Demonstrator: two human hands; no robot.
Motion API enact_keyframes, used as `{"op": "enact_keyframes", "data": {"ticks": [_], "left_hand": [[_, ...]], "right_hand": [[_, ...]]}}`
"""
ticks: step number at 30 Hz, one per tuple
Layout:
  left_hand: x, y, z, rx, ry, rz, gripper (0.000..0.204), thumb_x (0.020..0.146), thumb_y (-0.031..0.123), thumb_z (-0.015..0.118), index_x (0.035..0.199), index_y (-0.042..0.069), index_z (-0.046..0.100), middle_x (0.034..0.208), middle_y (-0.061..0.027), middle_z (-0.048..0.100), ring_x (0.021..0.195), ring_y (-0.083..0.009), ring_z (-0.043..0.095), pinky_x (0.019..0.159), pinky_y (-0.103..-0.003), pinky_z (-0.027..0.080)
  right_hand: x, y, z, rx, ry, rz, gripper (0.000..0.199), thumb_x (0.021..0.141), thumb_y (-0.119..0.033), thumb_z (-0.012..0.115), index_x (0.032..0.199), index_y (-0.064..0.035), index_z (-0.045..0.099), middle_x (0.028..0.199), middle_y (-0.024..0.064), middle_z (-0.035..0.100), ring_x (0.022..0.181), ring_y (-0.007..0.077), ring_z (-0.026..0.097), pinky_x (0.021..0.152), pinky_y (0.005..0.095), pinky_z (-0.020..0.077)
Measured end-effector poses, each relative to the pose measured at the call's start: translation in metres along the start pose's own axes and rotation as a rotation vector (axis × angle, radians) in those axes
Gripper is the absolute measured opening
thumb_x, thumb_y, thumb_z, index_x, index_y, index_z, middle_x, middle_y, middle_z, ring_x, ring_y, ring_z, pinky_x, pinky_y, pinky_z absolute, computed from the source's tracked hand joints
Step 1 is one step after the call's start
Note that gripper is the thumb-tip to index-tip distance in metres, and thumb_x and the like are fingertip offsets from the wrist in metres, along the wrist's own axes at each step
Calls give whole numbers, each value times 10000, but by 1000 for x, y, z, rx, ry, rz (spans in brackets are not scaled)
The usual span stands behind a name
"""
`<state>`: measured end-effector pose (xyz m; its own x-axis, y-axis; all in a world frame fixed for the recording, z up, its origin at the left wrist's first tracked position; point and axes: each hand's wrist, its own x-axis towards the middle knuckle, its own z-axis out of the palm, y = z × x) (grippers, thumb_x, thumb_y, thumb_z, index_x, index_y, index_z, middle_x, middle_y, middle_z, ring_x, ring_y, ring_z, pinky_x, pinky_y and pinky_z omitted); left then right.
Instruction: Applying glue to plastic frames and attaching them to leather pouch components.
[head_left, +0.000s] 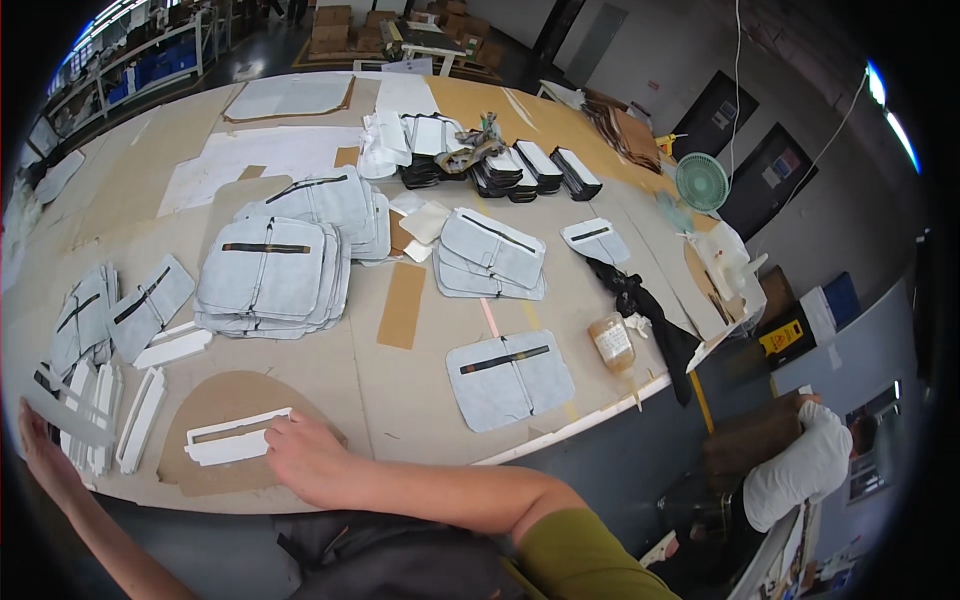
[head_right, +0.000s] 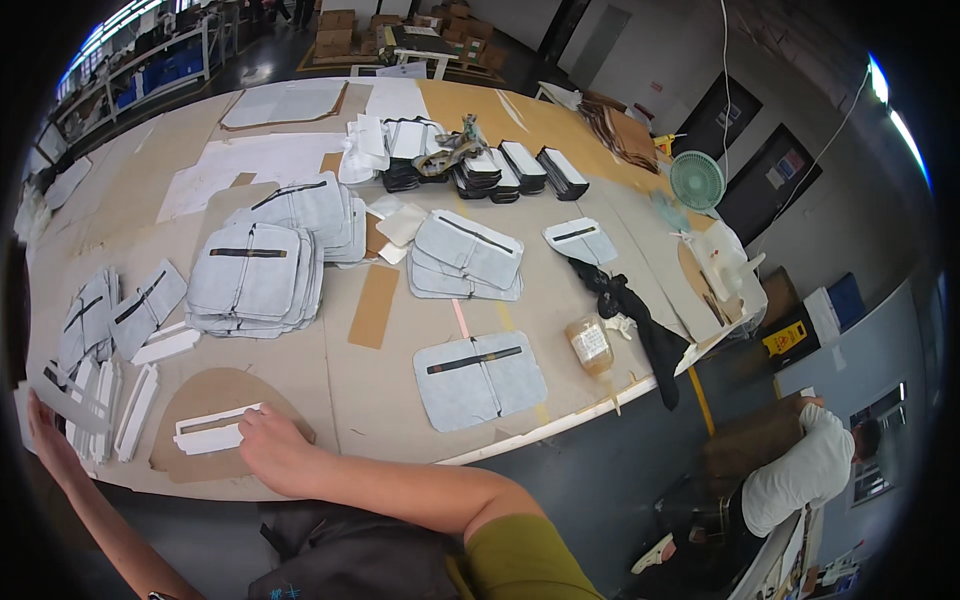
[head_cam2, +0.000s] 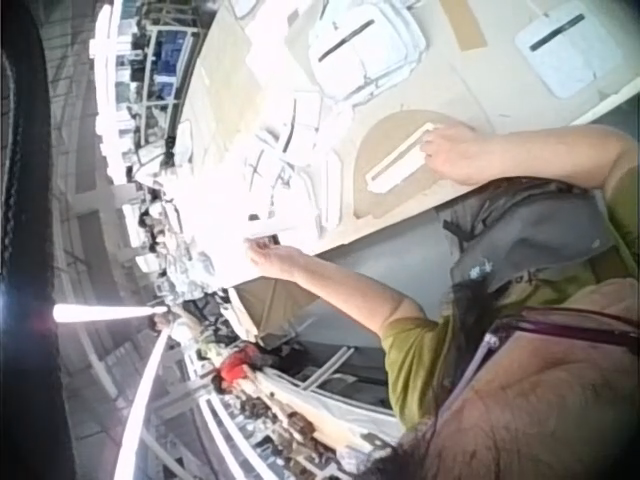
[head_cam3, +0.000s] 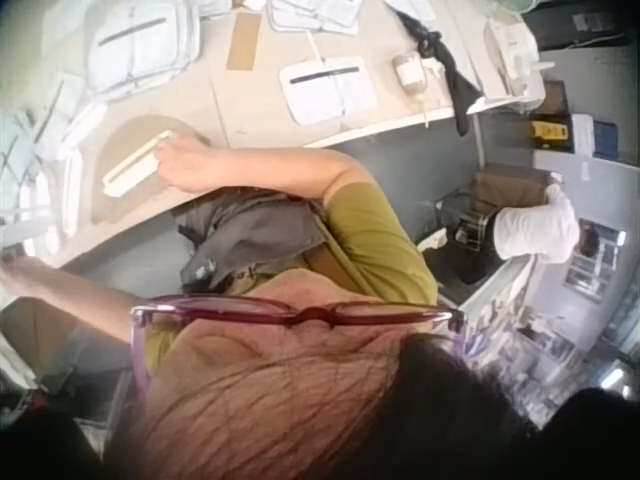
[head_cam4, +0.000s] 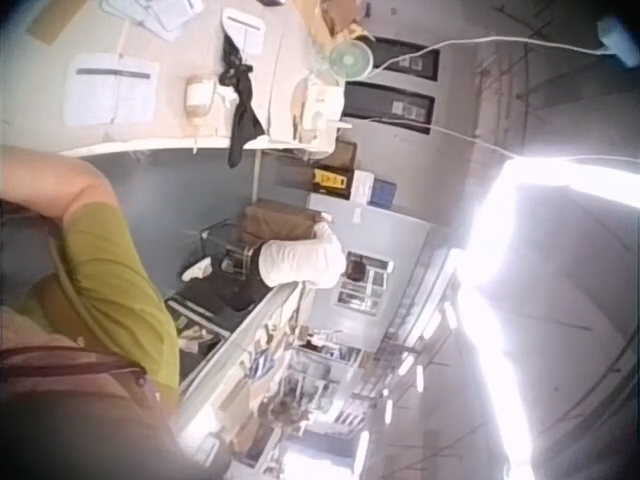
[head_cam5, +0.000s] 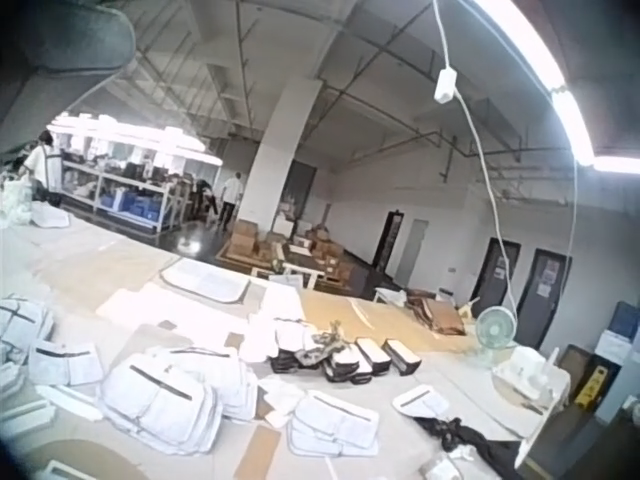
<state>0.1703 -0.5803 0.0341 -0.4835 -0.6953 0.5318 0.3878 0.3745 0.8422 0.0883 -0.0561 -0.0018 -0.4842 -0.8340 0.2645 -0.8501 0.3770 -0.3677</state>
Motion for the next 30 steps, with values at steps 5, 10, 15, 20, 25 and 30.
{"op": "enact_keyframes", "data": {"ticks": [5,10,15,20,25,30], "left_hand": [[-28,109,107,241,-130,110,343,1074,201,529,1284,-50,632,1270,-80,630,1226,-150,550,1083,-286,381],[-123,195,311,203,-668,453,58,860,-35,647,894,3,620,821,-31,542,804,-138,495,785,-261,393],[-199,221,400,119,-1165,455,70,778,27,734,824,60,693,794,-31,598,793,-199,567,798,-331,417],[-258,234,447,41,-1386,442,48,796,70,738,835,84,714,779,-12,576,812,-189,569,831,-338,394],[-291,230,469,-32,-1436,375,26,820,106,746,833,94,728,781,-11,568,826,-201,569,820,-345,400],[-302,208,470,-54,-1384,194,348,865,166,753,1192,87,666,1022,-41,611,918,-180,561,900,-338,427]], "right_hand": [[22,4,11,22,192,-11,83,755,-139,716,774,-63,691,868,89,608,955,264,559,865,378,437],[-28,7,-44,489,433,-16,156,749,-114,812,751,-85,659,883,77,610,888,293,581,806,399,481],[-136,53,-175,398,919,205,276,684,-66,887,888,-87,703,1022,55,624,973,215,574,873,351,461],[-167,60,-223,252,761,436,337,672,-107,883,959,-87,708,1158,58,610,1157,226,531,1027,381,400],[-201,87,-202,288,496,519,228,722,-139,859,879,-89,701,1094,51,659,1102,231,566,960,375,445],[-211,108,-188,438,460,506,147,776,-73,791,836,-57,658,1028,48,671,1043,188,584,937,343,436]]}}
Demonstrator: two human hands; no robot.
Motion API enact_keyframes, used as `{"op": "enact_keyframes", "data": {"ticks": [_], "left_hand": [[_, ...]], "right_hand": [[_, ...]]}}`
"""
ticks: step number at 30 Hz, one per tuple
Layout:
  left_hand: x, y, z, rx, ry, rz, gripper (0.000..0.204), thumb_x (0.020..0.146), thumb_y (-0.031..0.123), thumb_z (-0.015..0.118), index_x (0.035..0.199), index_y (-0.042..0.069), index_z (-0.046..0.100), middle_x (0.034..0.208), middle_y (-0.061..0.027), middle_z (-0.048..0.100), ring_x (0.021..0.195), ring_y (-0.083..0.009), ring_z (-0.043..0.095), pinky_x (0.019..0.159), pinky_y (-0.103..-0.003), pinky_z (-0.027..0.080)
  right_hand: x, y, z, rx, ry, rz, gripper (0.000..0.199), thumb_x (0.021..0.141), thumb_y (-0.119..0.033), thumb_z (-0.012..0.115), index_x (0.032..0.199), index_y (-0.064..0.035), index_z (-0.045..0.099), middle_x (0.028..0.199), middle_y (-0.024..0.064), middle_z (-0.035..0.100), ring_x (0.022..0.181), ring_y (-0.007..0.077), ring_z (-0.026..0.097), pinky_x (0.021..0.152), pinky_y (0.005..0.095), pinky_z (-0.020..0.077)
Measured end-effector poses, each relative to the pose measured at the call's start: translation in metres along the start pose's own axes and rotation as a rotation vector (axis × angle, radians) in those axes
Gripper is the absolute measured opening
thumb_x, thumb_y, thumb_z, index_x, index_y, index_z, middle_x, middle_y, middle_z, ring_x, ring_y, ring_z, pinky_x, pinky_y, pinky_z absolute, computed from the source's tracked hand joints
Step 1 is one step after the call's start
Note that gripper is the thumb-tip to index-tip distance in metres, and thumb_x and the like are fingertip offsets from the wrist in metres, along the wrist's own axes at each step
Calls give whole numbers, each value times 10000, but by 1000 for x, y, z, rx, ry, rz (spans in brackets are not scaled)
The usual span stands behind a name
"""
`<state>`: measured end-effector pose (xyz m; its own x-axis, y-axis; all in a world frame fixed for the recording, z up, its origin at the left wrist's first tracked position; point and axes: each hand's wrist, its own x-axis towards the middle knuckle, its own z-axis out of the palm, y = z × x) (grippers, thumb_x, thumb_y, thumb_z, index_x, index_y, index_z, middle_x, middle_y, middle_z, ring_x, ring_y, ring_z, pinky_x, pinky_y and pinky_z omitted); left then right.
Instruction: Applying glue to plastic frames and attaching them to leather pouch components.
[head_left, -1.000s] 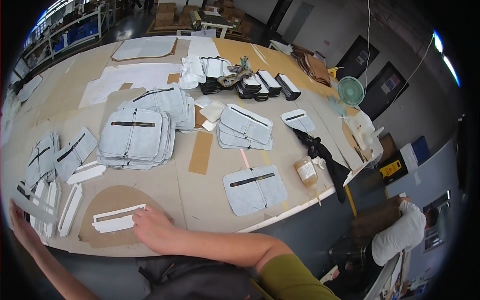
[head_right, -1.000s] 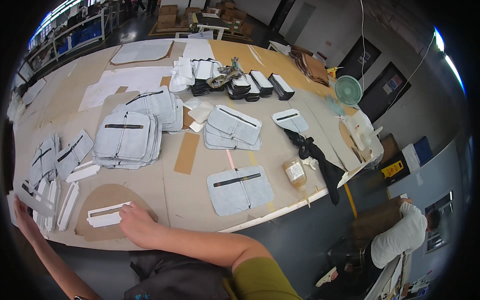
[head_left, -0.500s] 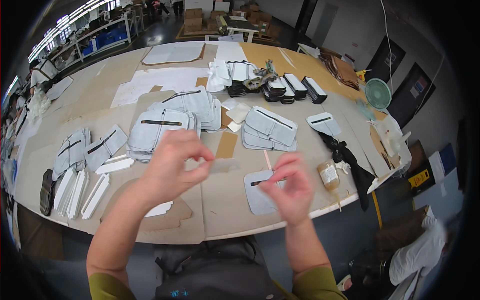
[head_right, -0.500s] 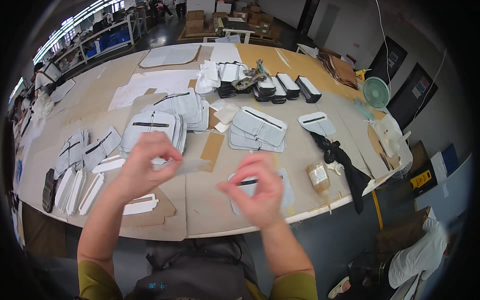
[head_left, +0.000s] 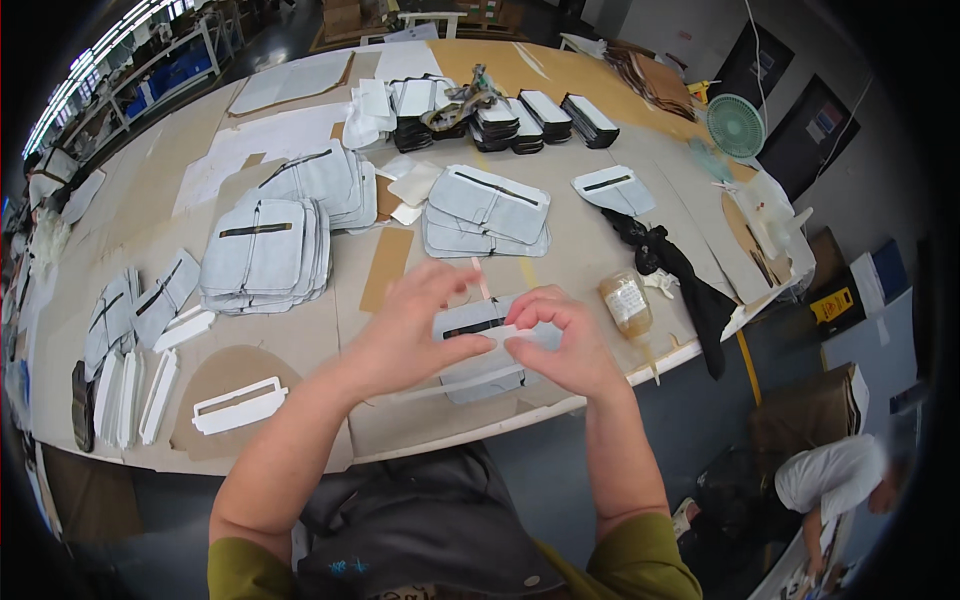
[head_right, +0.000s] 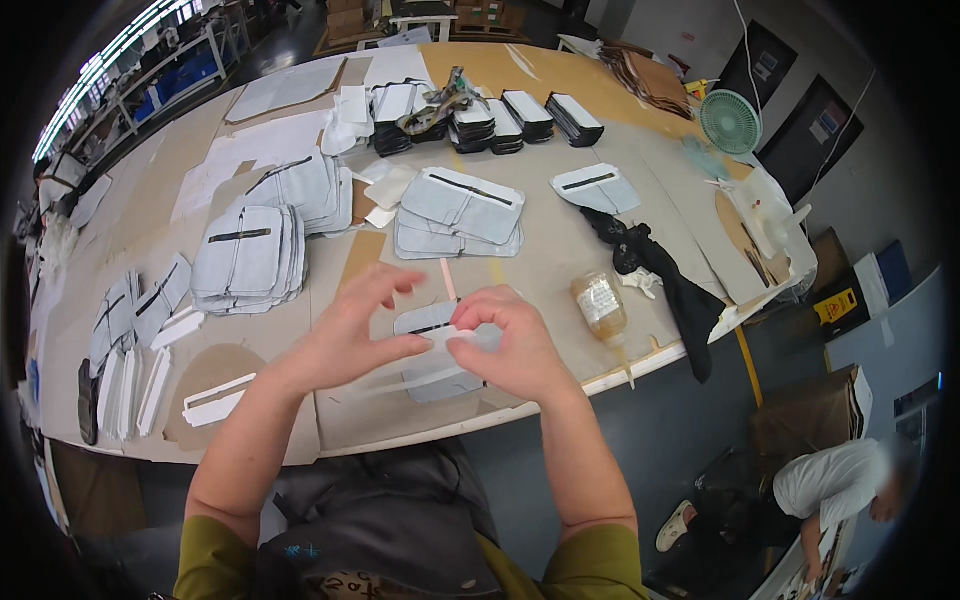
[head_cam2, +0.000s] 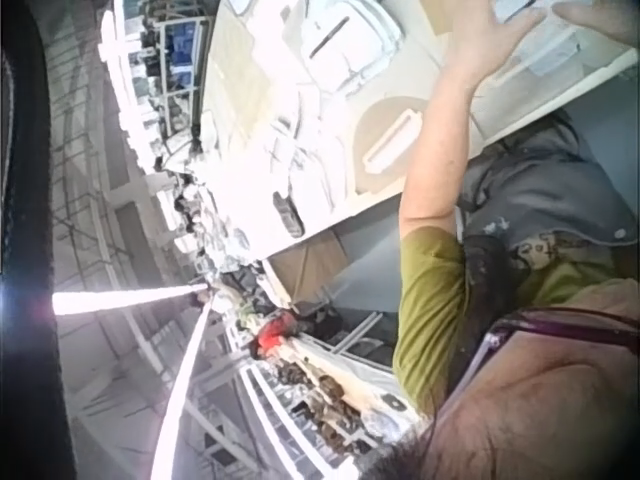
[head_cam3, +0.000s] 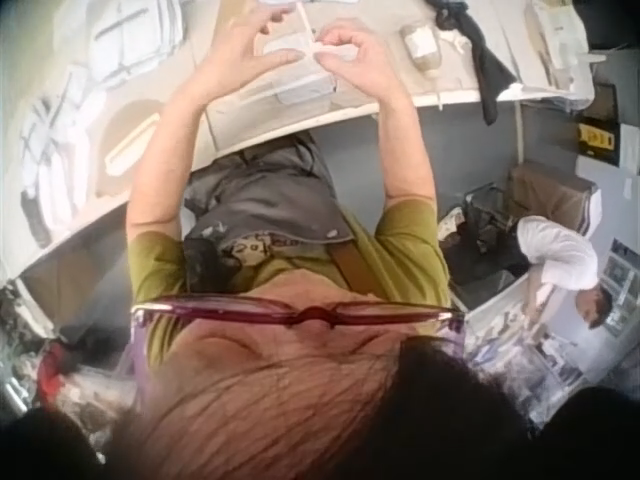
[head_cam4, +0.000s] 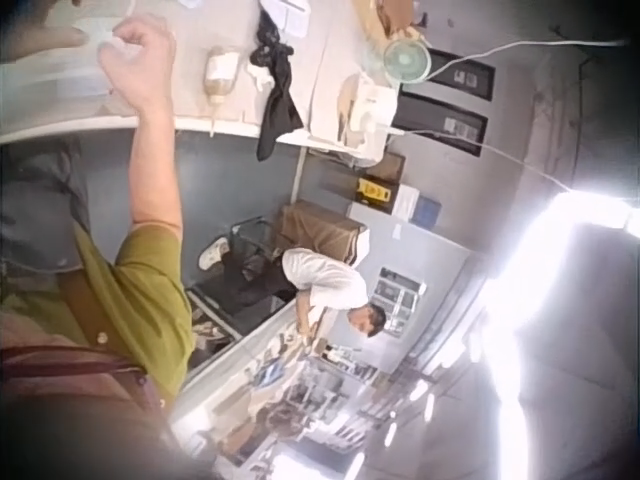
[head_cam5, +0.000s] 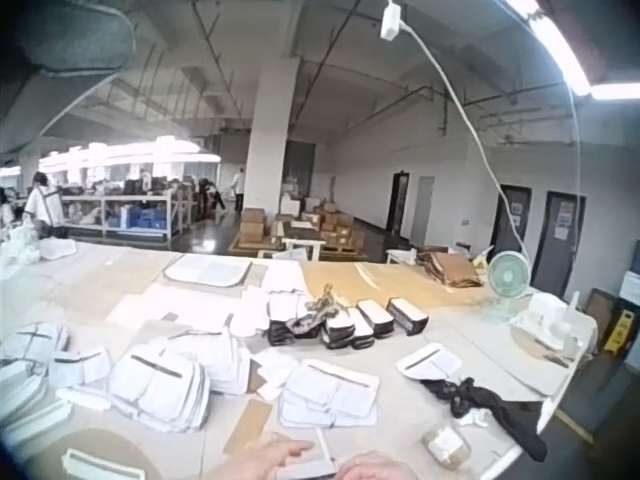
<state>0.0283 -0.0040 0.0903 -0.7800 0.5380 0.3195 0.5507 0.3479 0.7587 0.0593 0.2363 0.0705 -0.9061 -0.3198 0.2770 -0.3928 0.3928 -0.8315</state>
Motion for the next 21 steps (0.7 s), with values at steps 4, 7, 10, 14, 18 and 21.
{"op": "enact_keyframes", "data": {"ticks": [4,7,10,14,18,21], "left_hand": [[-21,-32,-17,-339,62,-372,625,961,293,704,1471,37,448,1284,-54,549,1000,-138,514,973,-320,432],[-45,-52,-2,-484,-43,-602,499,999,334,661,1366,18,541,1155,-16,583,930,-112,506,882,-283,449],[-44,-51,9,-639,-45,-713,329,1000,307,669,1187,38,628,942,18,583,792,-70,490,720,-236,426],[-44,-61,21,-720,9,-744,208,977,260,700,1014,62,647,781,60,527,657,-35,429,582,-216,348],[-35,-64,30,-701,64,-813,188,949,233,716,983,56,667,822,43,579,670,-42,457,570,-224,357],[-29,-69,40,-571,112,-801,172,936,199,717,947,35,667,768,49,562,619,-35,433,539,-224,339]], "right_hand": [[-10,16,-22,454,158,248,123,796,-72,773,818,-35,658,1016,41,690,992,146,606,887,308,465],[-11,34,-31,617,182,323,82,821,-51,746,850,-27,673,1007,29,689,979,116,603,876,284,460],[-12,46,-34,626,184,343,84,842,-41,721,919,-19,696,1001,21,689,944,104,605,870,272,456],[-14,64,-34,611,213,395,156,860,-57,712,1008,-8,715,980,10,689,908,89,603,858,262,454],[-13,78,-31,565,245,499,173,837,-86,739,991,-7,723,976,24,708,906,91,619,856,264,456],[-9,92,-26,430,281,548,178,841,-104,752,985,-4,725,897,3,703,823,73,615,779,242,472]]}}
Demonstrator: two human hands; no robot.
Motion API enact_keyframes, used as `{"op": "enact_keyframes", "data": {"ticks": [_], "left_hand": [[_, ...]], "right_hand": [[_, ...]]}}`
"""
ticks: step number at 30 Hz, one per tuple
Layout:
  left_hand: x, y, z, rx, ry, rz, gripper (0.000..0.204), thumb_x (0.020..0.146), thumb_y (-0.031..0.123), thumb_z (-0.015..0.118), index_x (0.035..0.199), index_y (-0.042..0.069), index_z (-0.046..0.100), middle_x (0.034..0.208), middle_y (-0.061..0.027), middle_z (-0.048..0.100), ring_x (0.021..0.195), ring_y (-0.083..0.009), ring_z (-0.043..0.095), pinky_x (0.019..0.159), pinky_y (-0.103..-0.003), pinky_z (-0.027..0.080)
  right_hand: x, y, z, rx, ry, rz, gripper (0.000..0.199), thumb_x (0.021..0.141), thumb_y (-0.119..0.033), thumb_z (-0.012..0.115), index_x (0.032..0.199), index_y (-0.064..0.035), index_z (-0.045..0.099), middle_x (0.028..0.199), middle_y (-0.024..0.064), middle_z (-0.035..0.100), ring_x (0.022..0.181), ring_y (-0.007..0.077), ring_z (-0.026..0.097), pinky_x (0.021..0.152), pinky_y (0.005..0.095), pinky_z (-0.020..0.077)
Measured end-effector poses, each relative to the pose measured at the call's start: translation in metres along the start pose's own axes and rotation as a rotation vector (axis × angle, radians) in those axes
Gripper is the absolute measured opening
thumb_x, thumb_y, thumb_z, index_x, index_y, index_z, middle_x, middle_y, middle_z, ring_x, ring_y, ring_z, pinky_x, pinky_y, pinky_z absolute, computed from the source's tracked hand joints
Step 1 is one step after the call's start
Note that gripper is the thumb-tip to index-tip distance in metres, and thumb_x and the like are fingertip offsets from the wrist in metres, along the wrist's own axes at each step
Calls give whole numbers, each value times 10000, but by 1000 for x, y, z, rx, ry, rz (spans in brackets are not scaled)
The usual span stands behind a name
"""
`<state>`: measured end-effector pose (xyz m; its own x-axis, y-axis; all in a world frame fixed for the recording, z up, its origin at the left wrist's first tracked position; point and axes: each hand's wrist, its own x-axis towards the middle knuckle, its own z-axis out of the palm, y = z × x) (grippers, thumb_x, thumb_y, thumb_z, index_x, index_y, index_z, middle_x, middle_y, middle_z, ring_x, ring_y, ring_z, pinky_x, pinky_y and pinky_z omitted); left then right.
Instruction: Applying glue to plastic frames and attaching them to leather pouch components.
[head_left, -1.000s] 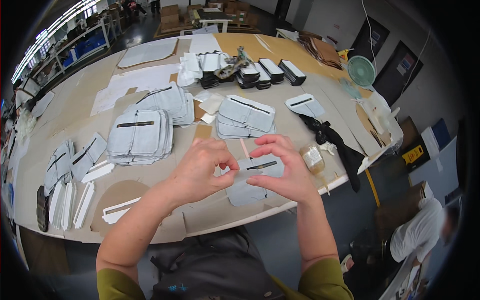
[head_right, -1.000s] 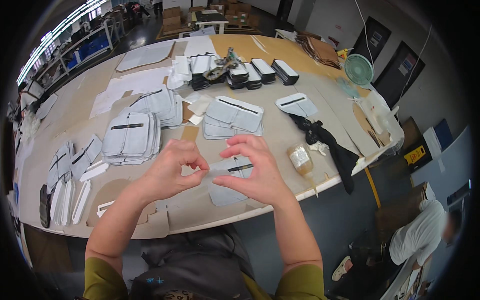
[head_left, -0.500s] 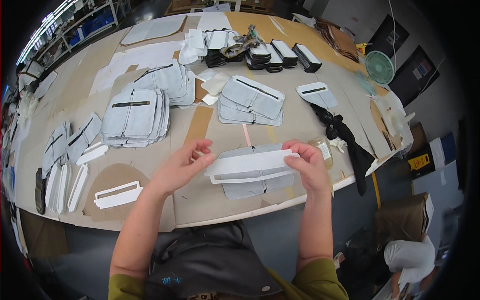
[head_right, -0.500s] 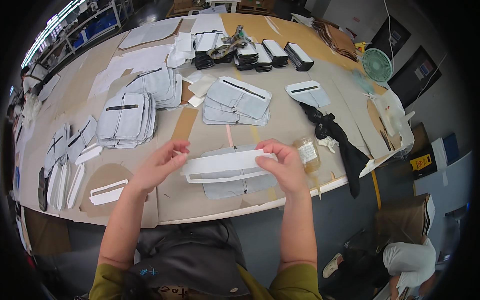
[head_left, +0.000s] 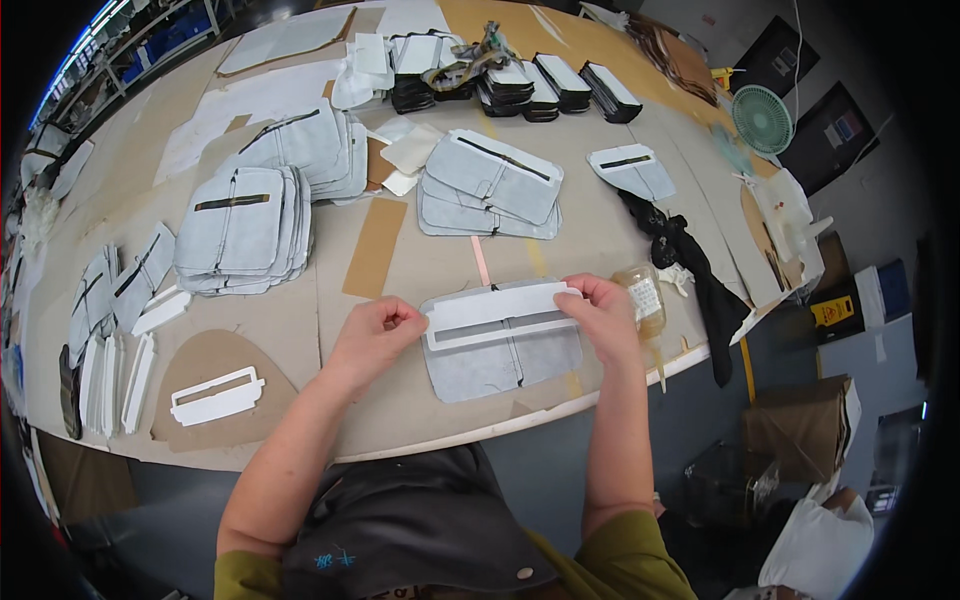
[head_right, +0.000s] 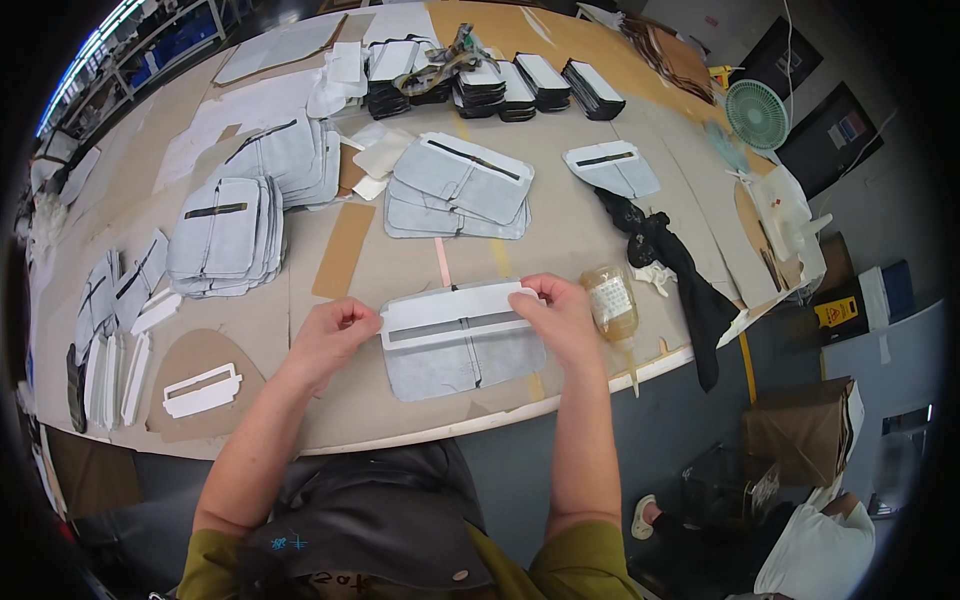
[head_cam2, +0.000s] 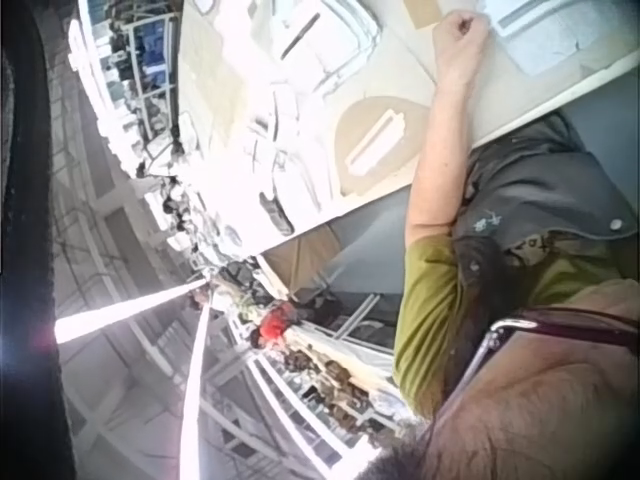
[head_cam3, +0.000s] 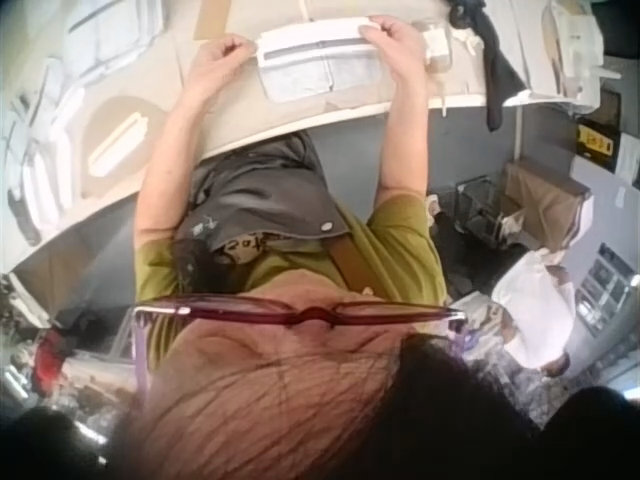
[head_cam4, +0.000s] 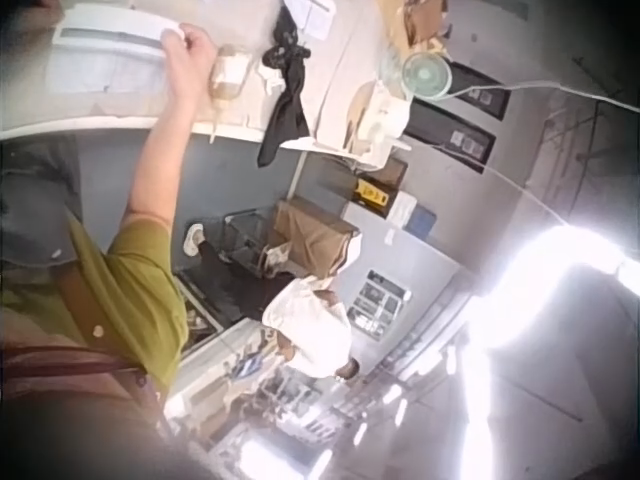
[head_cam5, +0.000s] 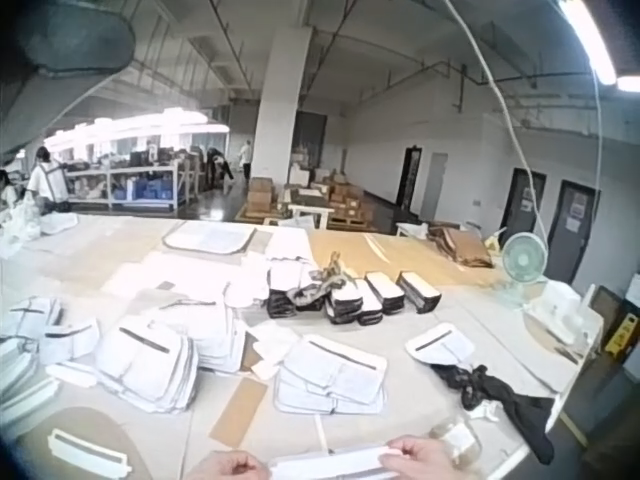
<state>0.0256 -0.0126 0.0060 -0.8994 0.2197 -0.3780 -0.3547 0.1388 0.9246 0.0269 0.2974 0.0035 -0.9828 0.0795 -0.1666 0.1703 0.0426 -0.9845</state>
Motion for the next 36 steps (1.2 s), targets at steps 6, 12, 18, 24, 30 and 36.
{"op": "enact_keyframes", "data": {"ticks": [6,12,18,24,30,36], "left_hand": [[14,-7,2,311,92,70,191,924,185,702,916,-6,695,734,20,616,644,-39,501,561,-226,395],[14,17,9,373,118,-71,206,913,168,695,903,-38,700,668,-29,635,567,-96,556,520,-281,448],[16,5,7,446,149,-9,187,885,139,703,874,-47,715,649,-93,658,567,-161,608,574,-320,496],[17,6,7,447,152,-25,167,874,123,704,859,-44,718,647,-103,658,559,-175,604,580,-329,496],[16,8,7,422,132,-54,163,876,122,703,864,-40,715,650,-103,657,564,-171,602,582,-330,495],[16,-1,6,439,148,33,167,901,139,711,855,-22,703,606,-18,605,495,-83,506,472,-283,411]], "right_hand": [[19,10,10,-382,152,-52,270,755,-173,751,933,29,731,784,23,688,697,100,605,627,276,488],[23,18,15,-526,178,-154,226,719,-173,745,839,17,719,765,98,701,660,176,634,638,317,511],[23,17,18,-631,185,-225,190,718,-154,746,783,15,688,756,118,687,654,216,646,618,337,511],[23,21,18,-616,178,-278,147,716,-104,757,763,10,677,769,122,683,659,226,652,621,343,520],[22,20,19,-649,192,-291,117,722,-75,758,751,-1,672,768,115,680,657,228,649,622,345,518],[23,17,23,-703,165,-316,111,730,-68,765,759,-4,679,770,110,677,662,223,640,632,339,519]]}}
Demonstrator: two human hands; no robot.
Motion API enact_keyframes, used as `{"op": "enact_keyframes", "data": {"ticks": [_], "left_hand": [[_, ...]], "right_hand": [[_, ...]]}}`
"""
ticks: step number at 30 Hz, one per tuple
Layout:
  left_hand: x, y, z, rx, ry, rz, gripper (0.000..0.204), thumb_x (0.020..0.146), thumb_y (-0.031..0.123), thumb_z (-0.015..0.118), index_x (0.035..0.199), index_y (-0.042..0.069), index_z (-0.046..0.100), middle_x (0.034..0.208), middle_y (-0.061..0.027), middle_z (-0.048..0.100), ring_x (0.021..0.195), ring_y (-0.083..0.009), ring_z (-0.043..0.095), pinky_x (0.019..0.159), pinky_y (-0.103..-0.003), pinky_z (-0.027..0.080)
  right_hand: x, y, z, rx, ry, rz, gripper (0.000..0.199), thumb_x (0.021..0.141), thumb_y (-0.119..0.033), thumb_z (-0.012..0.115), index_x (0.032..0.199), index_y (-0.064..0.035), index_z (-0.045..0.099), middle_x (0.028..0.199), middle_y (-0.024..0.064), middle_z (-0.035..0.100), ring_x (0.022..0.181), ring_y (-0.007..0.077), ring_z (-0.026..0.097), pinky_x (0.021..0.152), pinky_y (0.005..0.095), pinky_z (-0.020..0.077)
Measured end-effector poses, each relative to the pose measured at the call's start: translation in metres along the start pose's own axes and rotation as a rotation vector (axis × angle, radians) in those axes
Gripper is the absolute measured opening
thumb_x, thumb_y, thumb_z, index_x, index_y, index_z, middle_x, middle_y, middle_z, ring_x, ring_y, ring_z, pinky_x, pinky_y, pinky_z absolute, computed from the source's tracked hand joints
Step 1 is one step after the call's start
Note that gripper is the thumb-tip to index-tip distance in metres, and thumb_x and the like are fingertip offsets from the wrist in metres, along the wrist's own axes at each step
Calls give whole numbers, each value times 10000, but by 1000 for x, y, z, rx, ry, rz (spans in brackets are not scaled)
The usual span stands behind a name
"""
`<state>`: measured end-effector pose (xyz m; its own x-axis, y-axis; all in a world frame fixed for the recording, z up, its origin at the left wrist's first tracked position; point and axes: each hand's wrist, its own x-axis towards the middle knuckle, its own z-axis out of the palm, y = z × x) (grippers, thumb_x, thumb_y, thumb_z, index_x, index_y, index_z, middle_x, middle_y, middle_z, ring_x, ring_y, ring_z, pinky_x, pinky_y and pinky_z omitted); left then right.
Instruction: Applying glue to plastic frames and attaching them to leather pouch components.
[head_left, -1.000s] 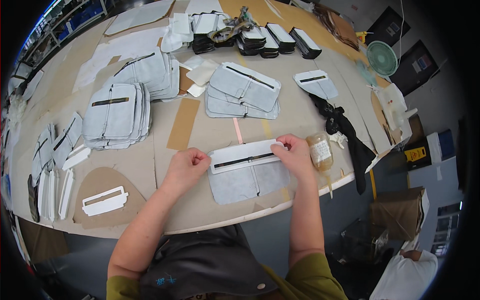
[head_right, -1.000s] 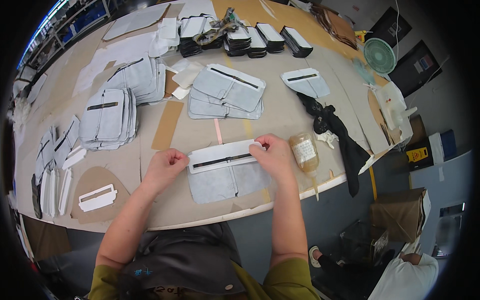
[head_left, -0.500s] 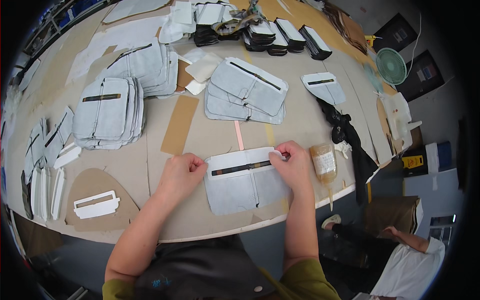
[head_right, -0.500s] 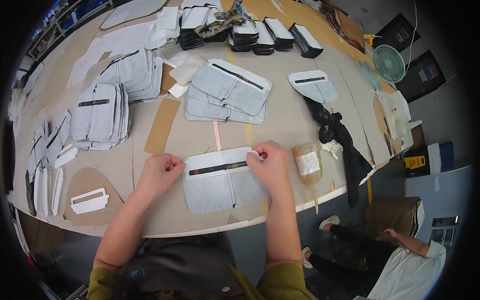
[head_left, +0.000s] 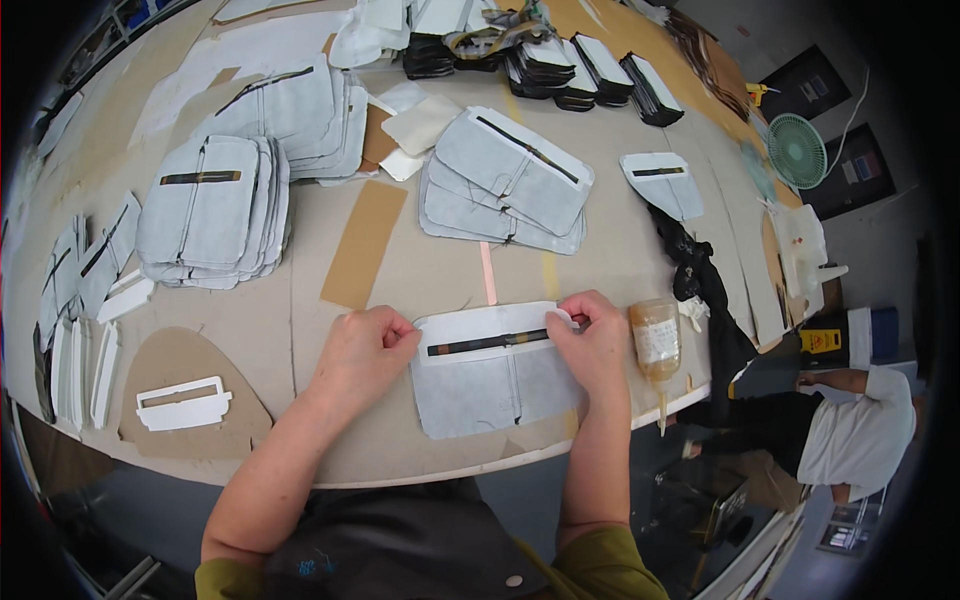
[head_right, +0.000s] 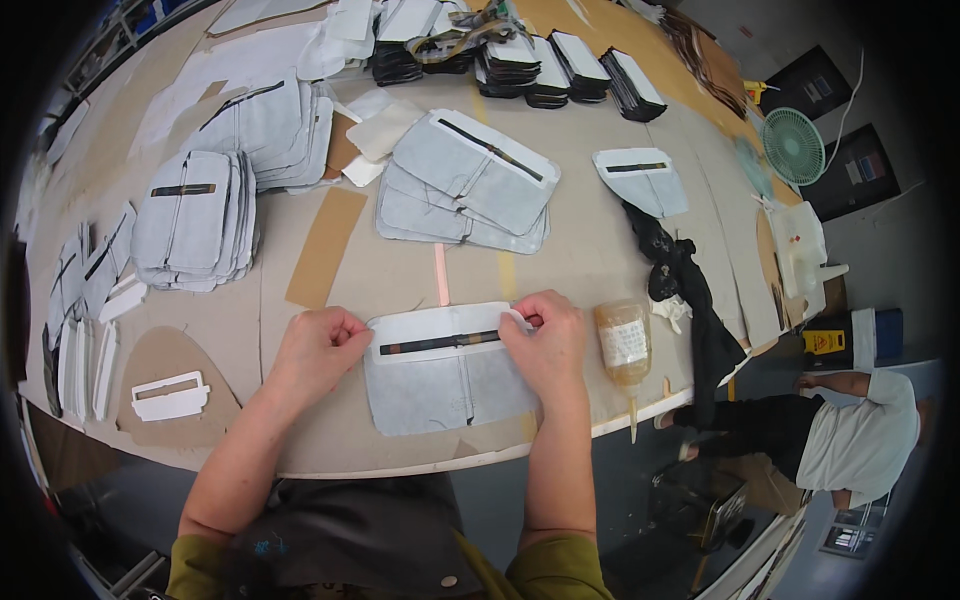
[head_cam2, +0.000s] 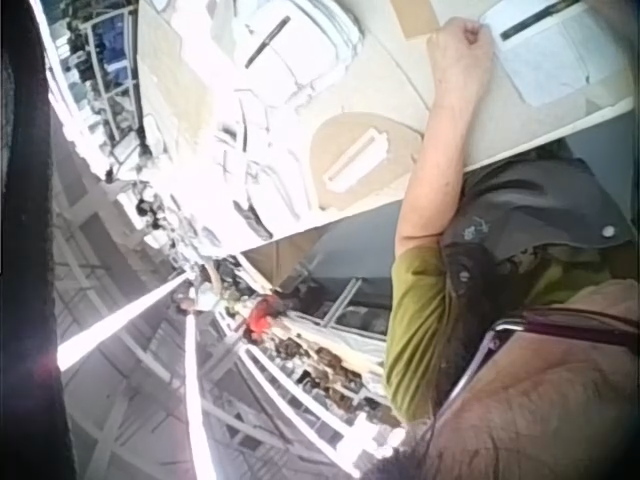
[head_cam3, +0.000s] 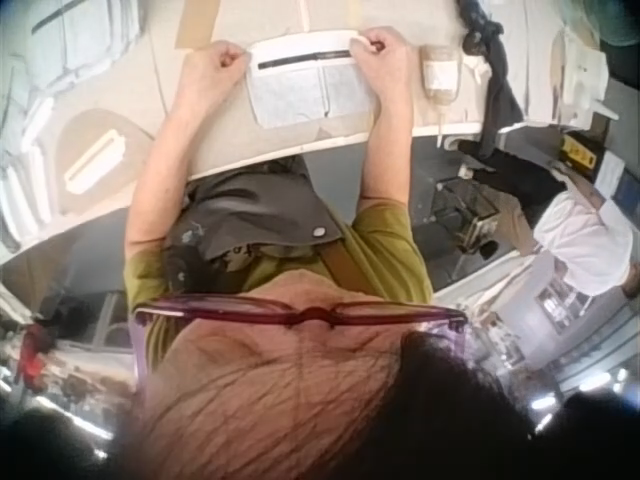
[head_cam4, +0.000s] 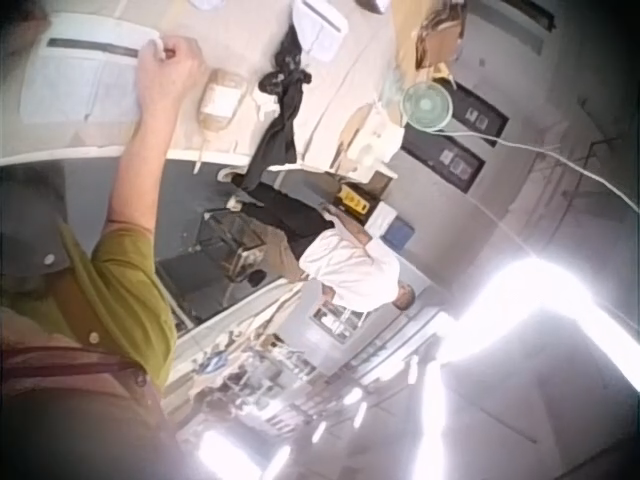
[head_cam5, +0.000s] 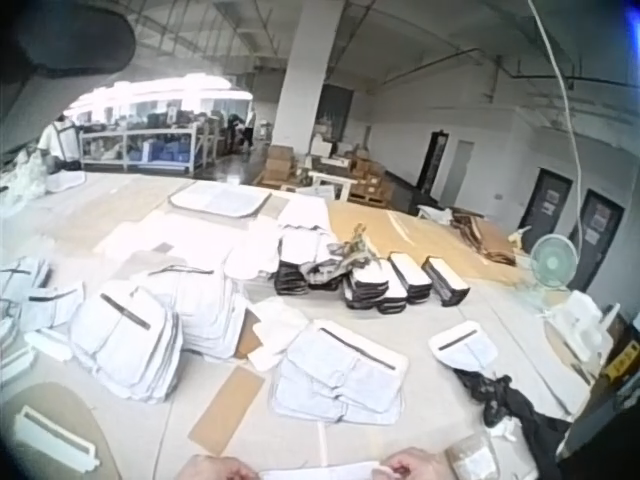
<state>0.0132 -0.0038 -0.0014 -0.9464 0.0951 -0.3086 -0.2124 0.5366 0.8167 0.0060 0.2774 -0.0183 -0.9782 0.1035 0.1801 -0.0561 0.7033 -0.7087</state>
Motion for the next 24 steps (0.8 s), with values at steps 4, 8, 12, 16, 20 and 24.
{"op": "enact_keyframes", "data": {"ticks": [4,8,12,16,20,24], "left_hand": [[0,2,2,-5,10,53,156,879,134,720,866,-21,711,616,-31,604,564,-104,526,549,-294,445],[0,3,1,0,5,24,150,876,130,717,863,-19,710,615,-38,606,556,-116,528,556,-294,457],[-1,0,2,-3,19,57,151,875,131,721,855,-18,705,620,-54,619,553,-129,539,554,-302,462],[-2,1,2,10,15,63,148,878,127,724,857,-18,706,625,-66,635,551,-138,559,550,-308,466],[-2,1,4,29,31,66,142,879,121,722,856,-18,704,620,-72,636,542,-148,564,546,-312,468],[-2,-2,7,54,65,131,136,872,115,726,838,-13,695,620,-89,645,535,-176,590,551,-321,484]], "right_hand": [[-1,1,-5,19,-7,48,107,742,-56,766,778,4,685,786,99,683,682,199,640,653,325,524],[-1,-4,-6,0,-16,80,104,759,-51,763,792,12,686,799,82,690,701,174,635,669,305,520],[-1,-6,-6,8,-29,112,104,784,-50,754,825,13,683,779,38,670,718,121,591,693,269,494],[-2,-2,-5,17,-39,125,108,804,-49,750,849,17,678,766,3,655,733,79,558,704,247,478],[-2,-2,-6,8,-48,125,110,812,-50,750,856,18,677,775,0,655,733,74,557,700,243,477],[-2,3,-5,14,-44,124,109,821,-50,748,862,19,675,784,-3,656,736,67,559,697,234,475]]}}
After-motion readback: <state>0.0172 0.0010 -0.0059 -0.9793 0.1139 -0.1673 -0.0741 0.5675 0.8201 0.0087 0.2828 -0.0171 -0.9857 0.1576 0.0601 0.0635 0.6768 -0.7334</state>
